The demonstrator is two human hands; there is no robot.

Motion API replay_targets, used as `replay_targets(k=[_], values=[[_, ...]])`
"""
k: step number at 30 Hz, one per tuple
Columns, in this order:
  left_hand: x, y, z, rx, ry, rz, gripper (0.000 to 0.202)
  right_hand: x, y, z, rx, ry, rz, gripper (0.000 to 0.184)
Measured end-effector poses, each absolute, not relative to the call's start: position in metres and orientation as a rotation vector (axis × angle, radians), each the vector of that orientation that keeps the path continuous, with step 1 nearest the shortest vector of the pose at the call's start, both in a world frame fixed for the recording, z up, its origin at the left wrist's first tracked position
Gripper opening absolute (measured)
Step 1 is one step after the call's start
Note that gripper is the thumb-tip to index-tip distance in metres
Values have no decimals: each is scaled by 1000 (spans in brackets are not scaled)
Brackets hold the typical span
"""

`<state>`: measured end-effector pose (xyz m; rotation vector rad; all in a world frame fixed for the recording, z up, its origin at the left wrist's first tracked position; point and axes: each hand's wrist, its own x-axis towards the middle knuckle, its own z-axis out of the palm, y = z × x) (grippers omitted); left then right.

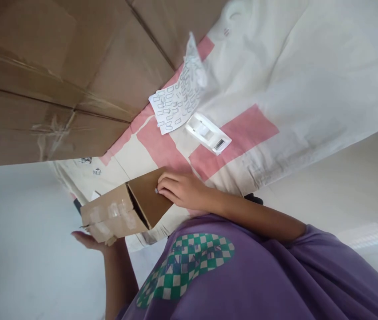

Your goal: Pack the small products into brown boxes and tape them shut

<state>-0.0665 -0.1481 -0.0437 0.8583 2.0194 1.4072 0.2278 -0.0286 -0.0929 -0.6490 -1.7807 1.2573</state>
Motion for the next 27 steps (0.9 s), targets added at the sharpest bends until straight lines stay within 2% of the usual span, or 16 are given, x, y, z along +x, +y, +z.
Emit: replay_targets(k=[3, 10, 21, 27], values=[[-58, -147, -25, 854, 1964, 1531, 58, 228, -31, -92, -688, -1766, 1266, 16], [-57, -153, -22, 712, 1930, 1437, 39, 232, -37, -87, -736, -1595, 1447, 13], [-52, -145, -25, 766, 1945, 1424, 43, 218, -51, -74, -845, -1649, 1187, 15], [-54, -148, -29, 730, 1901, 1530, 26, 227, -54, -76, -721, -1630, 1182, 21]])
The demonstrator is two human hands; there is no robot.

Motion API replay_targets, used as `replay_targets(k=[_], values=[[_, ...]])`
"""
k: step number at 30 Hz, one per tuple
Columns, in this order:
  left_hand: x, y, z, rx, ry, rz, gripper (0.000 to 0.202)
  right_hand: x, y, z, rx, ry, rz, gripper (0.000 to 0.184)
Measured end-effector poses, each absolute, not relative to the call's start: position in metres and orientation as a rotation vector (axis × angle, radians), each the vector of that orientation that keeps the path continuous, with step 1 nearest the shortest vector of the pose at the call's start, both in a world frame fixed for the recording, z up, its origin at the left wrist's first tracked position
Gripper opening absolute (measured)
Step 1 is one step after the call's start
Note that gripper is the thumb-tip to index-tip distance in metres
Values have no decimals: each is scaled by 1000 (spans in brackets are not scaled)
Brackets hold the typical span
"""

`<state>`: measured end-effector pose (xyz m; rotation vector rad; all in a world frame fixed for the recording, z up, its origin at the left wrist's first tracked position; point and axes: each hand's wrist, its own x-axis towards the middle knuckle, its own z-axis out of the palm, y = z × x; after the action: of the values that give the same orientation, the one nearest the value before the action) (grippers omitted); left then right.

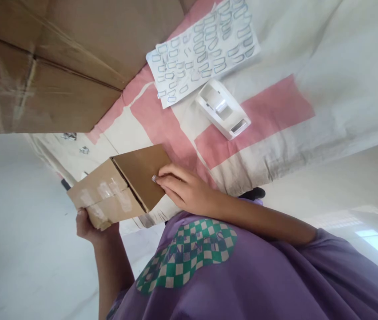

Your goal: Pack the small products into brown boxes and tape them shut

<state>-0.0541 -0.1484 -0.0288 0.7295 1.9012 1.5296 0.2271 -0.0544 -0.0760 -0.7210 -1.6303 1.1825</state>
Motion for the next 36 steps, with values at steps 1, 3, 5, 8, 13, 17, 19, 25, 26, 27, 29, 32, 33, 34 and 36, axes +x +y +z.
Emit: replay_targets(k=[1, 3, 5, 8, 13, 17, 19, 25, 26, 27, 29, 32, 33, 34, 36], values=[[-55, -149, -29, 731, 1884, 1535, 25, 229, -56, -77, -711, -1620, 1184, 22], [-55, -149, -28, 739, 1845, 1540, 22, 231, -61, -77, -704, -1602, 1190, 23], [-55, -148, -27, 746, 1820, 1537, 21, 233, -64, -77, -706, -1585, 1205, 20], [-55, -147, -26, 752, 1823, 1511, 25, 232, -66, -76, -744, -1542, 1261, 15], [-55, -147, -26, 744, 1860, 1479, 34, 230, -57, -76, -786, -1494, 1333, 36], [-54, -144, -25, 759, 1845, 1484, 35, 236, -43, -79, -695, -1643, 1316, 45], [-53, -142, -24, 772, 1842, 1477, 40, 240, -38, -79, -607, -1667, 1301, 40], [-54, -139, -23, 754, 1844, 1456, 52, 243, -43, -79, -532, -1679, 1304, 26], [-56, -139, -24, 756, 1838, 1466, 52, 243, -46, -79, -544, -1666, 1307, 28], [-57, -140, -26, 756, 1832, 1479, 52, 243, -47, -80, -553, -1658, 1311, 31], [-60, -141, -29, 742, 1819, 1507, 52, 244, -48, -82, -554, -1714, 1324, 45], [-66, -143, -34, 689, 1791, 1540, 52, 246, -43, -80, -528, -2002, 1281, 94], [-69, -143, -35, 668, 1778, 1543, 52, 245, -40, -78, -526, -2096, 1243, 109], [-71, -144, -36, 646, 1771, 1543, 53, 244, -37, -76, -528, -2165, 1202, 117], [-77, -146, -38, 603, 1780, 1516, 54, 239, -30, -69, -525, -2223, 1124, 118]])
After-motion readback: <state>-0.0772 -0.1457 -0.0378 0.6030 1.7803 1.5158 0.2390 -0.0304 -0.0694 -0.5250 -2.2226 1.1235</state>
